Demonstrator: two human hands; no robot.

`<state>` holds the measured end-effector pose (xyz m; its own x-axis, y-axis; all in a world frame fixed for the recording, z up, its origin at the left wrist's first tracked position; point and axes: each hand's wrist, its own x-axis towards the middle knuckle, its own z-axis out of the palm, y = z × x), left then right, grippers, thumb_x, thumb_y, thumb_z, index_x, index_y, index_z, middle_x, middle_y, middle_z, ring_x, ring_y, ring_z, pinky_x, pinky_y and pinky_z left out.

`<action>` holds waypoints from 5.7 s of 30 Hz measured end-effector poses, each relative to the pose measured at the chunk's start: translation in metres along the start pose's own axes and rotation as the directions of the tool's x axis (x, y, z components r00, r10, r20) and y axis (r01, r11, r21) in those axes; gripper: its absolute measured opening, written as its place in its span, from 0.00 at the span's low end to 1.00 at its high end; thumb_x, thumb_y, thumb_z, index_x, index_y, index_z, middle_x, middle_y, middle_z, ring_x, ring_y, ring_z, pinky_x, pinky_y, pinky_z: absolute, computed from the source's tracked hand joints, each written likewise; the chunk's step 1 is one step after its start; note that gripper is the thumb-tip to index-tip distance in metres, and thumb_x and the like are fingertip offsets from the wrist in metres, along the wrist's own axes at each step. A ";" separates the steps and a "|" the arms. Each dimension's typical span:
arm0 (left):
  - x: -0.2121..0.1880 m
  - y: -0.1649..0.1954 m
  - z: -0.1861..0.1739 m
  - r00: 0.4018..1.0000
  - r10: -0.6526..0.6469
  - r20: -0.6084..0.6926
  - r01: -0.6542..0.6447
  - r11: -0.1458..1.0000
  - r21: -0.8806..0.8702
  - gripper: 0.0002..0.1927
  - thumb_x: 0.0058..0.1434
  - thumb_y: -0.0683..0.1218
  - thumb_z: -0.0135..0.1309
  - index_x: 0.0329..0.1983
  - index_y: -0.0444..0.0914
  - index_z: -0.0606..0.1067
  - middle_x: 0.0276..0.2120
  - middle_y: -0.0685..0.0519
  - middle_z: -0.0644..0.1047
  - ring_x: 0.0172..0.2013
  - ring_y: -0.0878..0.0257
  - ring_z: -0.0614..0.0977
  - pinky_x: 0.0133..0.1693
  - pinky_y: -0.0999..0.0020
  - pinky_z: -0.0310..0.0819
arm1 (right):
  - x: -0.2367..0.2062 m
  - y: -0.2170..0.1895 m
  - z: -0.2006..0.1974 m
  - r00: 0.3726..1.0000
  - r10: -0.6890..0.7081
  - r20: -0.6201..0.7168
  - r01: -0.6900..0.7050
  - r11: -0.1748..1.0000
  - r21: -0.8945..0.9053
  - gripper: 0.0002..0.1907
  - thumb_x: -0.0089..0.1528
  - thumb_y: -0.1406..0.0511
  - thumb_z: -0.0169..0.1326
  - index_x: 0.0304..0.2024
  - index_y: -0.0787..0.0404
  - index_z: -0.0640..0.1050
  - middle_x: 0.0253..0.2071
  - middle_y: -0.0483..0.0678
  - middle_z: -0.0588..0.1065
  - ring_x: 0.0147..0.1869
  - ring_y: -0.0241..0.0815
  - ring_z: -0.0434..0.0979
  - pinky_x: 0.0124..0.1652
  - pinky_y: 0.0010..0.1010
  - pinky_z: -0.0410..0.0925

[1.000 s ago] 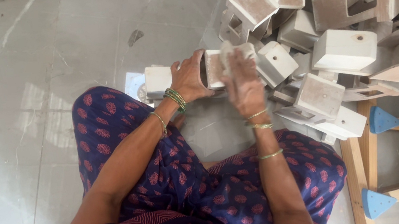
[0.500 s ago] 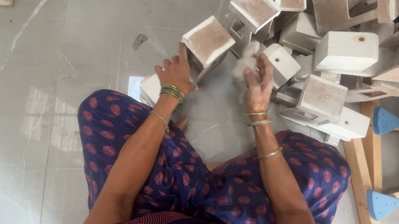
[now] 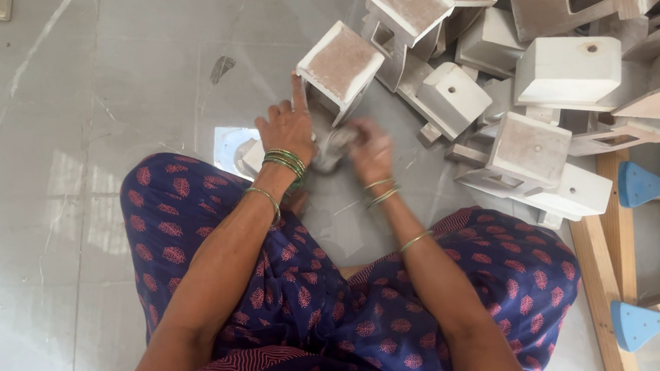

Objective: The person sits on the floor next to a large pile of small unfinished wooden stools and wipes each stool with a cloth, one at a time, rubbing the seat and sides before setting the wiped stool aside and picking up the next one.

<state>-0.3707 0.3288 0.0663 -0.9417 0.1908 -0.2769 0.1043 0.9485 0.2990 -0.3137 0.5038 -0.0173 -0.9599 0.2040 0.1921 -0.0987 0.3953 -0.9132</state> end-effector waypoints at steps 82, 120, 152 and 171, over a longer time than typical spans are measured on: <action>0.012 -0.014 0.022 0.996 -0.091 0.008 0.090 0.976 -0.197 0.57 0.46 0.42 0.65 0.76 0.33 0.47 0.57 0.42 0.72 0.55 0.43 0.77 0.51 0.44 0.72 | 0.023 0.008 0.013 0.995 0.099 0.019 -0.097 0.991 -0.095 0.24 0.56 0.69 0.54 0.55 0.66 0.67 0.43 0.57 0.77 0.46 0.49 0.79 0.51 0.38 0.72; 0.018 -0.029 0.017 0.998 0.065 0.022 -0.066 0.997 0.033 0.57 0.45 0.41 0.66 0.78 0.45 0.51 0.55 0.53 0.73 0.55 0.52 0.75 0.48 0.48 0.67 | 0.019 -0.085 -0.008 0.948 -0.212 -0.236 0.204 0.977 -0.057 0.18 0.56 0.73 0.64 0.45 0.60 0.71 0.39 0.48 0.72 0.42 0.44 0.74 0.46 0.37 0.71; 0.018 -0.030 0.012 0.993 0.106 0.047 -0.107 0.994 0.006 0.58 0.45 0.41 0.66 0.78 0.41 0.50 0.56 0.51 0.71 0.56 0.53 0.75 0.48 0.48 0.67 | 0.016 -0.033 -0.011 0.989 -0.050 0.139 0.107 0.891 -0.442 0.33 0.58 0.67 0.62 0.63 0.64 0.64 0.50 0.63 0.75 0.52 0.66 0.76 0.48 0.51 0.70; 0.007 -0.016 0.005 0.996 0.071 -0.063 -0.067 0.996 0.058 0.58 0.46 0.44 0.67 0.77 0.50 0.48 0.58 0.51 0.70 0.58 0.49 0.72 0.55 0.31 0.57 | 0.016 -0.019 -0.016 0.963 -0.256 -0.085 0.157 0.789 -0.594 0.28 0.47 0.73 0.64 0.51 0.59 0.76 0.38 0.58 0.80 0.40 0.61 0.82 0.39 0.48 0.73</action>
<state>-0.3771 0.3163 0.0548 -0.9503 0.2412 -0.1970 0.1857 0.9467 0.2630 -0.3232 0.5139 0.0092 -0.8768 0.1712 0.4493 -0.0730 0.8762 -0.4763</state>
